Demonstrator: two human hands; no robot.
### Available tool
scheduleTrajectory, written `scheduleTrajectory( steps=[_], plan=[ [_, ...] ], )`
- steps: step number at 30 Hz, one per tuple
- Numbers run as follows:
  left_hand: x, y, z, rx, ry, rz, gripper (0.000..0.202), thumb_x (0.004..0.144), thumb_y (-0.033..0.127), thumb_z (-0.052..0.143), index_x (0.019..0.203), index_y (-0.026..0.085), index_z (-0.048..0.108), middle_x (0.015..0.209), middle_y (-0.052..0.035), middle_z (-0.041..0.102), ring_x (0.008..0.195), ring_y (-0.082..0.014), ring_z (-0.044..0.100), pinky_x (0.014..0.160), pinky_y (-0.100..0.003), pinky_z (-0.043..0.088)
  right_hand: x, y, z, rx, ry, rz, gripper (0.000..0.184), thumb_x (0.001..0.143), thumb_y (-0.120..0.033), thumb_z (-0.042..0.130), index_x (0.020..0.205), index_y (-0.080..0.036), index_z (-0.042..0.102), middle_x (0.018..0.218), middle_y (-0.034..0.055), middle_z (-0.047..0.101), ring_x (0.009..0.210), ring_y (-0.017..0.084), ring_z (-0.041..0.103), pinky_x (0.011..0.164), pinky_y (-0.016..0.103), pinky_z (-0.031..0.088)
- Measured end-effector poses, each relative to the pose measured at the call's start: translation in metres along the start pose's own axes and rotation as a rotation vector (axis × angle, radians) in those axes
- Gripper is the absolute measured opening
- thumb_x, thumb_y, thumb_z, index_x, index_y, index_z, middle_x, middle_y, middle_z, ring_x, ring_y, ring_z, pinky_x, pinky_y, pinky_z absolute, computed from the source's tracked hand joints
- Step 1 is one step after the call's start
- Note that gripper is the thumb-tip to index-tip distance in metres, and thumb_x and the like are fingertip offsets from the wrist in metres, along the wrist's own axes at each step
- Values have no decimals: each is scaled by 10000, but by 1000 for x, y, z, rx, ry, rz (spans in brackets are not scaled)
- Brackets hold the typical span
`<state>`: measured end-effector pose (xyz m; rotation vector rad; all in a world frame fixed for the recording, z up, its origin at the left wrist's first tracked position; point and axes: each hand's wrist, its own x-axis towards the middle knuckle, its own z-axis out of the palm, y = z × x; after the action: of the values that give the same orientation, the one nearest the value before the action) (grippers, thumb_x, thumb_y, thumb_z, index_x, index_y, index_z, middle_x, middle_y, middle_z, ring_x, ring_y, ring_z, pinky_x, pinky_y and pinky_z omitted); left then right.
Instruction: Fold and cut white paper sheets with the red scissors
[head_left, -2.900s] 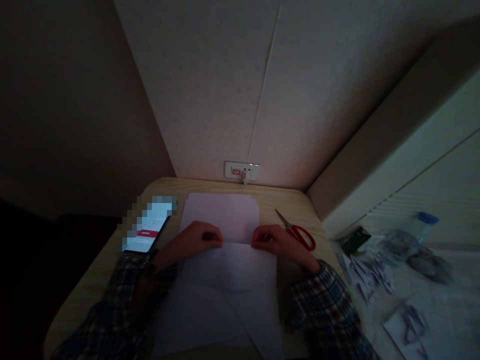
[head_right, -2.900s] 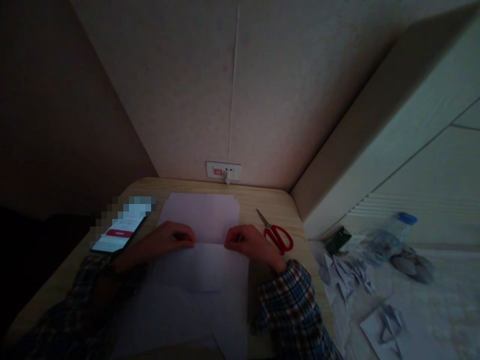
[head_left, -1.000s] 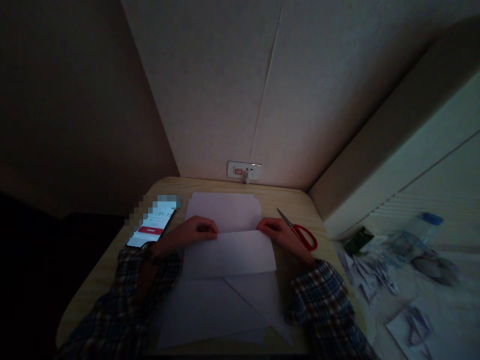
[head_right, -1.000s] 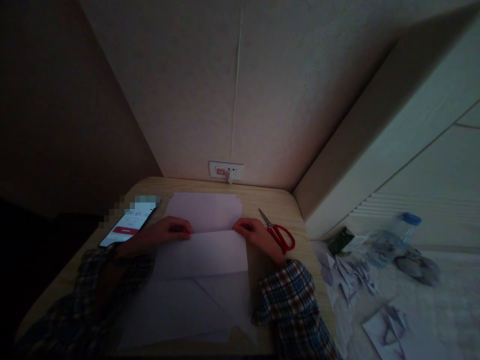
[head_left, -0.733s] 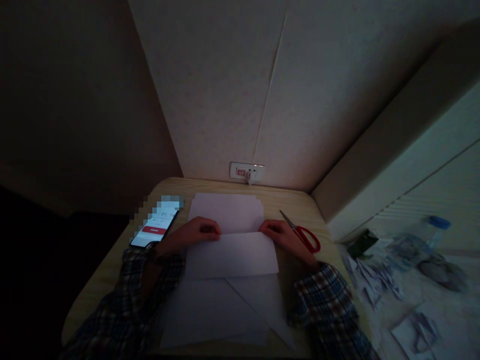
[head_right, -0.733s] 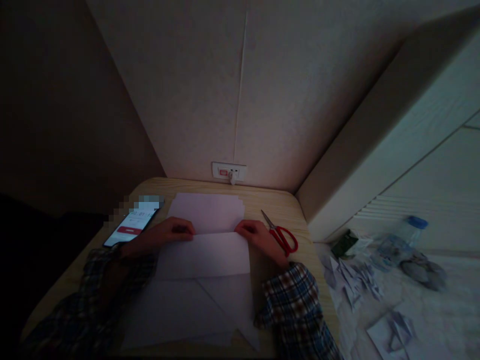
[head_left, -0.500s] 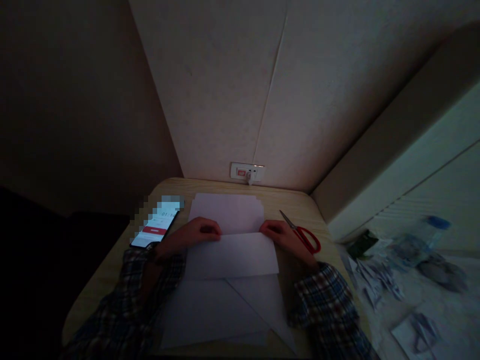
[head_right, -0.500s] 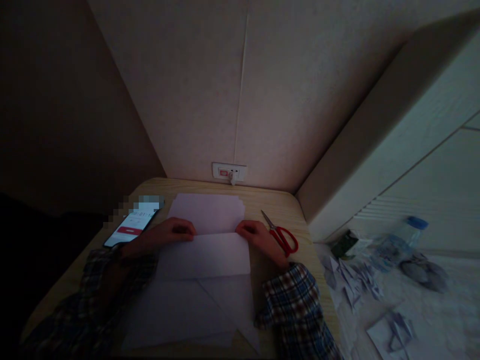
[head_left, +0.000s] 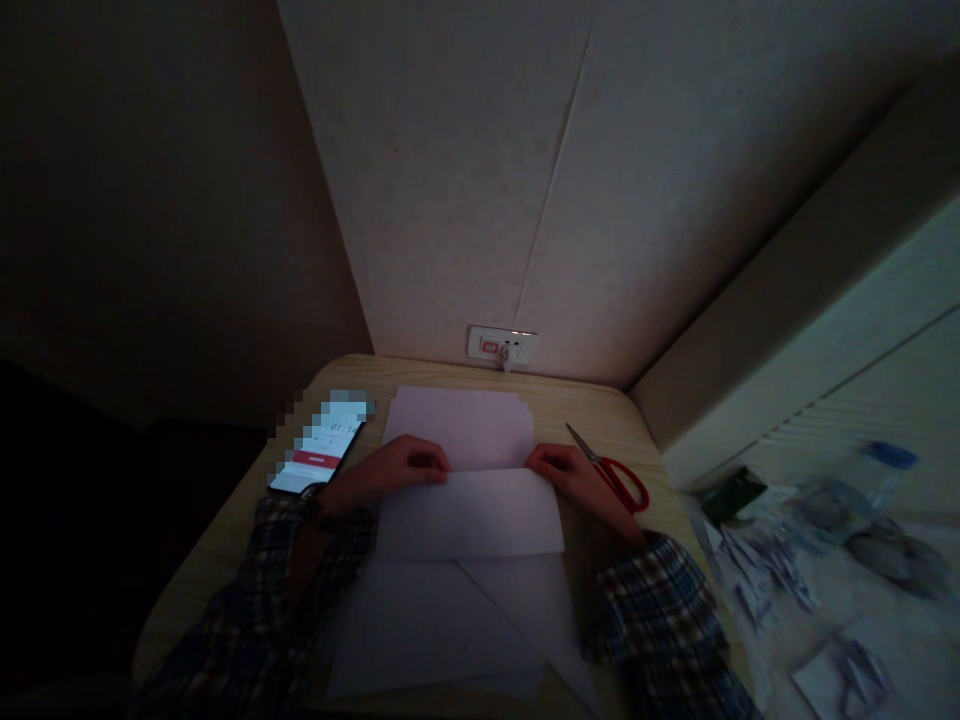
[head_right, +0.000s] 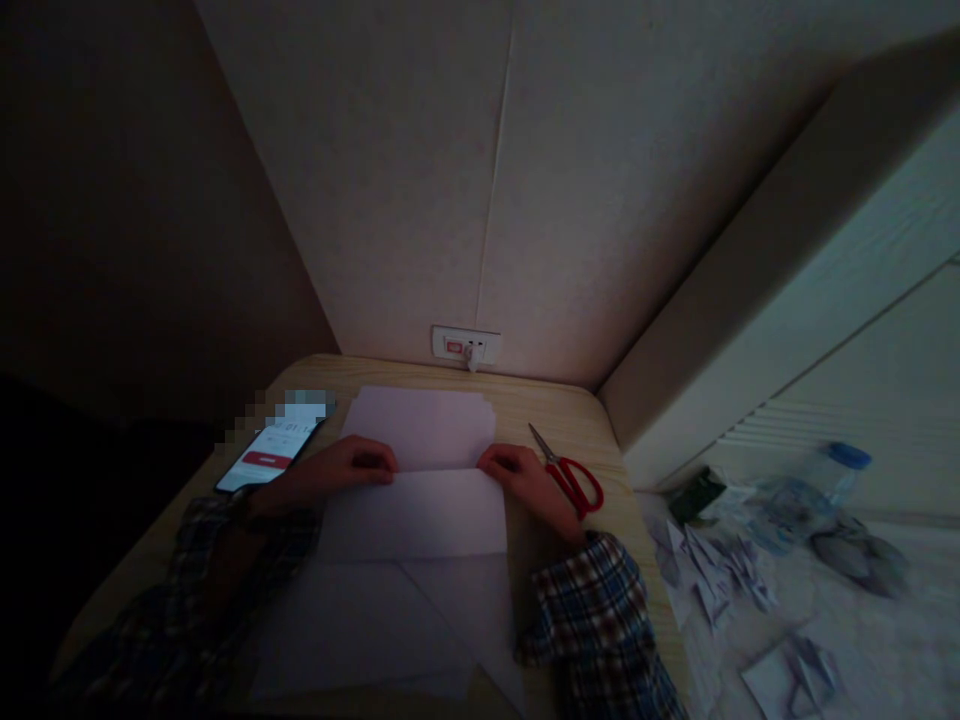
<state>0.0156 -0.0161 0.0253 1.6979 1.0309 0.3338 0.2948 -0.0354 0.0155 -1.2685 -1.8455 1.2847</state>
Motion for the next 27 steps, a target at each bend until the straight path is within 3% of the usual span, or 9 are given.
scheduleTrajectory(
  steps=[27],
  plan=[
    [-2,6,0,-20,32,6,182,680,314,614,710,135,630,691,-4,626,688,-149,551,640,-228,407,1,0,0,28,7,60,227,792,-357,537,683,-163,585,659,-1,542,625,144,479,563,247,355]
  ],
)
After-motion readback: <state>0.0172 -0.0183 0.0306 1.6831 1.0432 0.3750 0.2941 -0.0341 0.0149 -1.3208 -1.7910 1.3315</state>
